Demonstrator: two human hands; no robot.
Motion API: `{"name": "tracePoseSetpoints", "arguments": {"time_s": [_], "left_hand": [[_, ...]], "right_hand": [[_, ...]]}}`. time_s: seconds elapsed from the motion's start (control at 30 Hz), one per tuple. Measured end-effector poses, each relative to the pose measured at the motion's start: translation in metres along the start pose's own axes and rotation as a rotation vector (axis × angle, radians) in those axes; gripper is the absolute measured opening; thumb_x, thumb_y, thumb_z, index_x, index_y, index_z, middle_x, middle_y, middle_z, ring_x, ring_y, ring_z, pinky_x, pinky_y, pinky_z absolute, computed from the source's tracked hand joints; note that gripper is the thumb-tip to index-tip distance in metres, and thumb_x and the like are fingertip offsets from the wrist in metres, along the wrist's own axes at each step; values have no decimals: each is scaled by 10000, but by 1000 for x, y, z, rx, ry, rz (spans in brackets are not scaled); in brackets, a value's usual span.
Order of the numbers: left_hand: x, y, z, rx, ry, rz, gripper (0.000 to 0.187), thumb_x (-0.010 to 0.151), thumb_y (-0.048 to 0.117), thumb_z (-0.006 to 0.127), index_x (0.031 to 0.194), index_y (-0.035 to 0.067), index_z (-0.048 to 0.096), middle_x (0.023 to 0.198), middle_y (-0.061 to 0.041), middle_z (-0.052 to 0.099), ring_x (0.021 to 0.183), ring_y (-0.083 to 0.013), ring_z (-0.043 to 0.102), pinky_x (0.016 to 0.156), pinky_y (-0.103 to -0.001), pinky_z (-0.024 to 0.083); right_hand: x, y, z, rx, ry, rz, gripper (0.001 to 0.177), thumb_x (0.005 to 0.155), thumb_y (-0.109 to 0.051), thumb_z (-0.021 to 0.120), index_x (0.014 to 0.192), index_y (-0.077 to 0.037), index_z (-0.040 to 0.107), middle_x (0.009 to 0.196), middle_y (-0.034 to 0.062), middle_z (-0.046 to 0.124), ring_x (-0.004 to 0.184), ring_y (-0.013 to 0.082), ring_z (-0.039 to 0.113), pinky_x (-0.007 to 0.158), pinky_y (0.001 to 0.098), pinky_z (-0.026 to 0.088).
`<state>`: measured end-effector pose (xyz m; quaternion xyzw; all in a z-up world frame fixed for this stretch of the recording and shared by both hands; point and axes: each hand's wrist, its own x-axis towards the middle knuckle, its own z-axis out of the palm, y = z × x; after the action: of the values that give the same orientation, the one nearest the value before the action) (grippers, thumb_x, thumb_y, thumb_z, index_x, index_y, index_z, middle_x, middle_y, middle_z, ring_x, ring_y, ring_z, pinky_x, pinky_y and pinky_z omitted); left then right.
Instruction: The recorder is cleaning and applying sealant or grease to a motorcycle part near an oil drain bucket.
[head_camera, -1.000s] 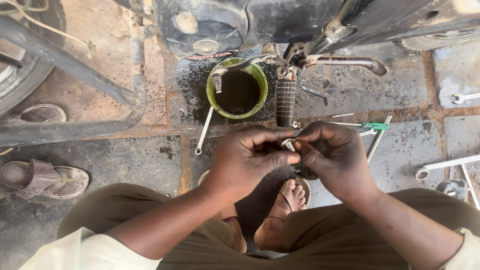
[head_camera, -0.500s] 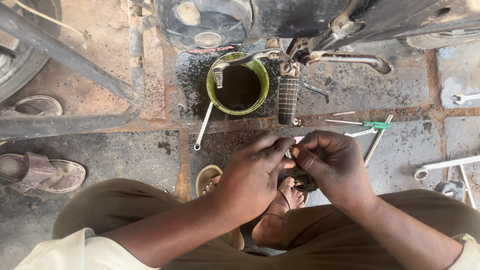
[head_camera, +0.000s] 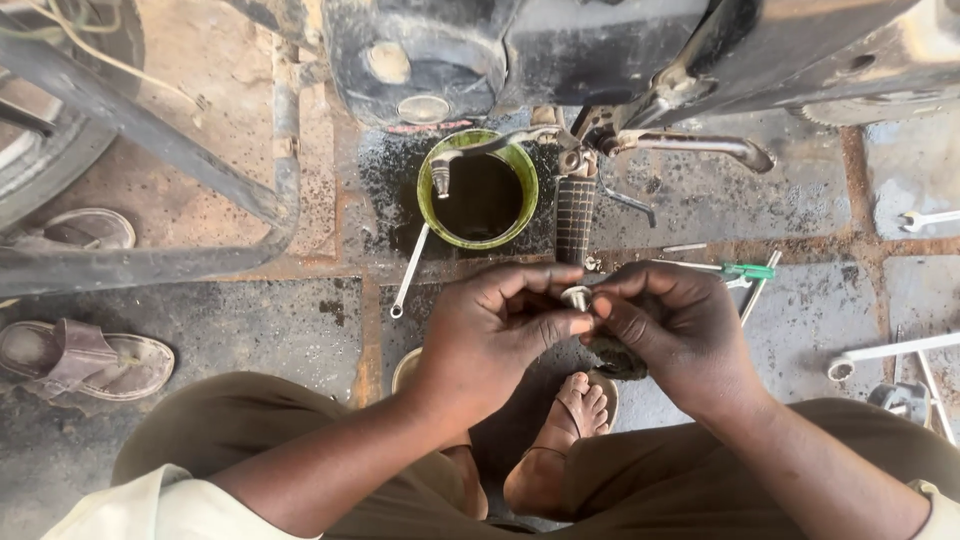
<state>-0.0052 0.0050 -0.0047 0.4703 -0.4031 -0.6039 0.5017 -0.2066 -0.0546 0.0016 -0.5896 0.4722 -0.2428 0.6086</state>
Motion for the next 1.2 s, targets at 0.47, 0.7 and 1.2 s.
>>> {"name": "tracePoseSetpoints", "arguments": {"time_s": [0.47,0.7,1.2], "left_hand": [[-9,3,5,217,25,198,261,900,111,787,1141,20,742,955,-37,689,817,-72,708,677,-222,615],[-4,-2,2,300,-17,39,172,860,133,837,956,11,762,843,-65,725,659,-103,673,538,-226,536],[-4,-13,3,-65,-18,-41,167,886,66,785,971,-37,686,950,-137,784,880,-132,789,763,-257,673]], "right_hand": [[-6,19,-3,83,8,-41,99,956,-48,696,877,11,706,835,27,724,742,57,633,665,216,539],[1,18,-18,-80,-58,16,183,1008,-111,664,867,-3,709,757,25,690,699,58,568,613,223,491],[-5,20,-7,-36,-52,-33,57,928,-24,715,963,17,731,911,52,761,844,63,694,767,225,601]]}}
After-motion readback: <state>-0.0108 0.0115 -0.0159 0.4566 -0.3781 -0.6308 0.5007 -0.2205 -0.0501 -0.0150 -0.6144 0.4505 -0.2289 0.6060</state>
